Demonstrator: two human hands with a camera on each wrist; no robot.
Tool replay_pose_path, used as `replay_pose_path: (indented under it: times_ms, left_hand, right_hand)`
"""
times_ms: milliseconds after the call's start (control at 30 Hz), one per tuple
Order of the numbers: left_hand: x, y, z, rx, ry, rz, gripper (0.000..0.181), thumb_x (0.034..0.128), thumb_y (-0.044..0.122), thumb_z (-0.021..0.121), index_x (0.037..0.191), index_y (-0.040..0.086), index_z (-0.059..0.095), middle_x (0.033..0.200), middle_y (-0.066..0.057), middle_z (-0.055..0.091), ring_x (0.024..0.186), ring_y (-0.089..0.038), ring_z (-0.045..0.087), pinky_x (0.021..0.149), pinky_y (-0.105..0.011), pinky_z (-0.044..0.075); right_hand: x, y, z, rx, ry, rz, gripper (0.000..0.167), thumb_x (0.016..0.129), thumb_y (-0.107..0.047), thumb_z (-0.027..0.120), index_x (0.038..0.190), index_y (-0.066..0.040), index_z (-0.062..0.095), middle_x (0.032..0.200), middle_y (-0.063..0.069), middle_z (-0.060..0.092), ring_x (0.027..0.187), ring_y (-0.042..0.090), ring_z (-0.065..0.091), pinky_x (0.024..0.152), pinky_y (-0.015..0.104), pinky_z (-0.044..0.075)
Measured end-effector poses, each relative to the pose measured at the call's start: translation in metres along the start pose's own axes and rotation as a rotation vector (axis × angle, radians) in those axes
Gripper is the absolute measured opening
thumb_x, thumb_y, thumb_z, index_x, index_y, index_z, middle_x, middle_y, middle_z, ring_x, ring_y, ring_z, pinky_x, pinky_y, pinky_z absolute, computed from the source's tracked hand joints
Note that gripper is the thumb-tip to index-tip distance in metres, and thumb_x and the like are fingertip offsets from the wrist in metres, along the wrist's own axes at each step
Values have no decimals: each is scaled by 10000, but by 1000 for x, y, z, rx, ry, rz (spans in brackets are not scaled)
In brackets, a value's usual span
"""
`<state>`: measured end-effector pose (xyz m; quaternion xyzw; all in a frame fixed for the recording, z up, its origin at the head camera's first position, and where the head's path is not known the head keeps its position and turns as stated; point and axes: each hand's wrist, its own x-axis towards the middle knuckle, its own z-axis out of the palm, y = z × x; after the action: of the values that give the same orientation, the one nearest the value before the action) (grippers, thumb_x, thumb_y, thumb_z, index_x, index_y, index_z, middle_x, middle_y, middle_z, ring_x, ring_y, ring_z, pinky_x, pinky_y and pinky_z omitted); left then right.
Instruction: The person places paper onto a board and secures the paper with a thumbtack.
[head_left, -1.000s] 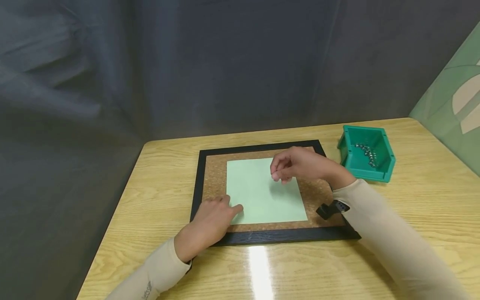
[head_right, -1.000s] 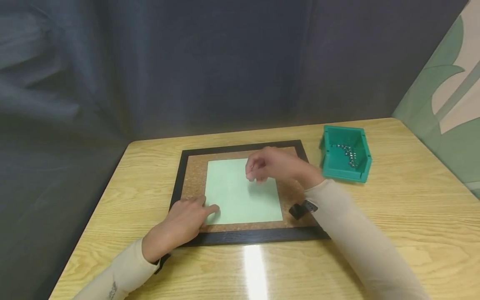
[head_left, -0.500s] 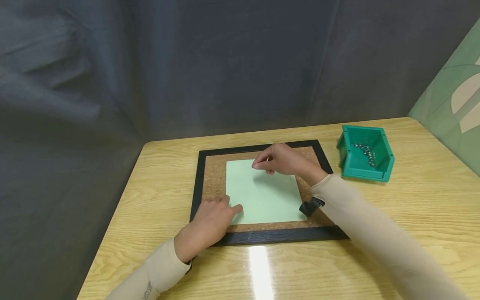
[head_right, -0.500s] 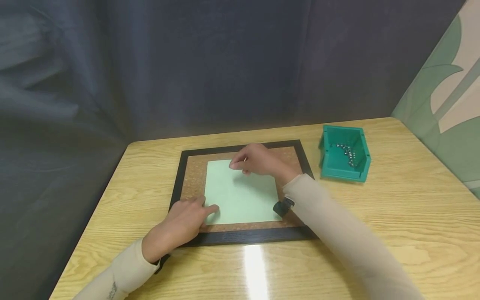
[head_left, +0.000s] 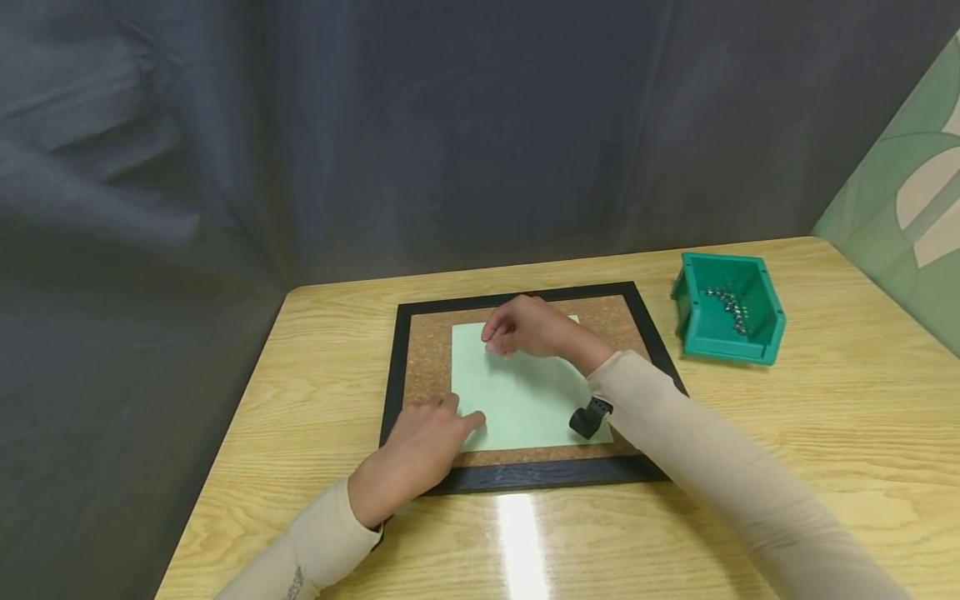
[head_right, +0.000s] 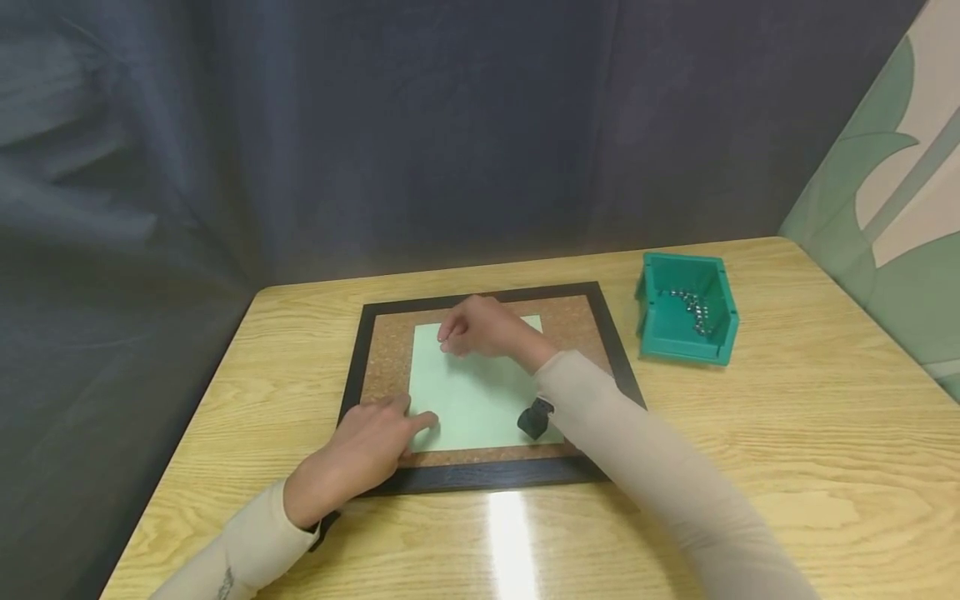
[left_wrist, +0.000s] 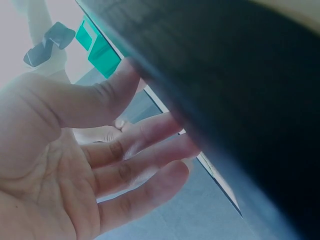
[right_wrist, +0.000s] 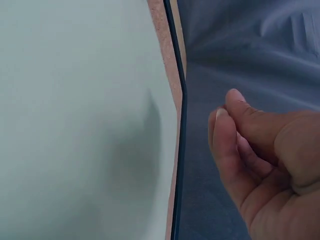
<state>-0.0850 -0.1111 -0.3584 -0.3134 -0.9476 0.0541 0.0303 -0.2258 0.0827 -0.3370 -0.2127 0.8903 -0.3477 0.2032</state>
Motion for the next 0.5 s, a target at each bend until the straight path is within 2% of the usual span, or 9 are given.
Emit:
replay_pose_path:
  times_ms: [167,400,500]
  left_hand:
    - [0,0,0,10,12,3,280,850,26,742,1028,237,692,761,-46,598,611,-169,534,431,-277,334]
    - [0,1,1,18,12,8,283,846,39,755,1039,237,693,776,-49,611,637,-172,558,440,-282,363]
    - [0,1,1,12,11,10,291,846,40,757,1052,237,697,784,-52,616,633,-169,555,435,-279,361]
  right_hand:
    - [2,3,4,0,-4,-35,167,961,-238,671,1072,-134,739,990,30,742,847,115,704,784,303,558]
    - [9,5,9,-1,36,6,171,953,-284,683,1033,-158,766,914,4,762,816,138,725,769,311,561]
    - [13,6,12,31,45,35,142,950,-266,691,1016,-166,767,910,-6,758,802,134,726,748,301,558]
